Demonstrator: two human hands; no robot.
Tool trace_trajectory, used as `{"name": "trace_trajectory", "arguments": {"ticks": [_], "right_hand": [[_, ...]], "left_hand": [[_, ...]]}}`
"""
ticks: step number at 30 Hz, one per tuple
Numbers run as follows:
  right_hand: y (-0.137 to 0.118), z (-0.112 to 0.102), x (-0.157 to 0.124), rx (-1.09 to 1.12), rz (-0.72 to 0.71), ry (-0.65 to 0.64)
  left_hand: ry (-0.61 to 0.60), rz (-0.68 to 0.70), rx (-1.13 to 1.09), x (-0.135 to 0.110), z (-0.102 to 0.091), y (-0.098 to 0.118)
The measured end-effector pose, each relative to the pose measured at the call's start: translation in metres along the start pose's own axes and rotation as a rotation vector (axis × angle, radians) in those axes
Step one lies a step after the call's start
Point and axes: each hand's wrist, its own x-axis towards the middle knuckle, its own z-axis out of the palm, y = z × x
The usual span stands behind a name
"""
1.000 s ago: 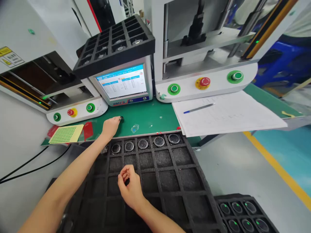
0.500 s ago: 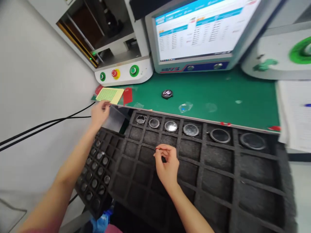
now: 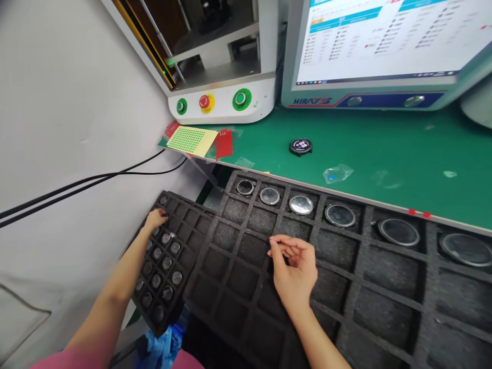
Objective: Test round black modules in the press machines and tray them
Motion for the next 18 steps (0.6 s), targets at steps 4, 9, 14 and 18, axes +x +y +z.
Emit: {"name": "trace_trajectory", "arguments": {"ticks": [4,9,14,18], "right_hand": [[0.000,0.001,0.000,0.008,-0.008,-0.004],[0.001,0.000,0.000,0.003,-0.022,-0.020],[0.001,0.001,-0.001,0.001,-0.057,-0.041],[-0.008,-0.001,-0.001,-0.002,-0.117,-0.038]], "left_hand": [[0.025,-0.015,-0.194,-0.005,-0.004,0.002],[0.065,0.080,-0.568,-0.037,-0.028,0.026],[-0.149,0.309,-0.994,-0.110,-0.042,0.065],[-0.781,0.449,-1.349,-0.175,-0.021,0.103]]}}
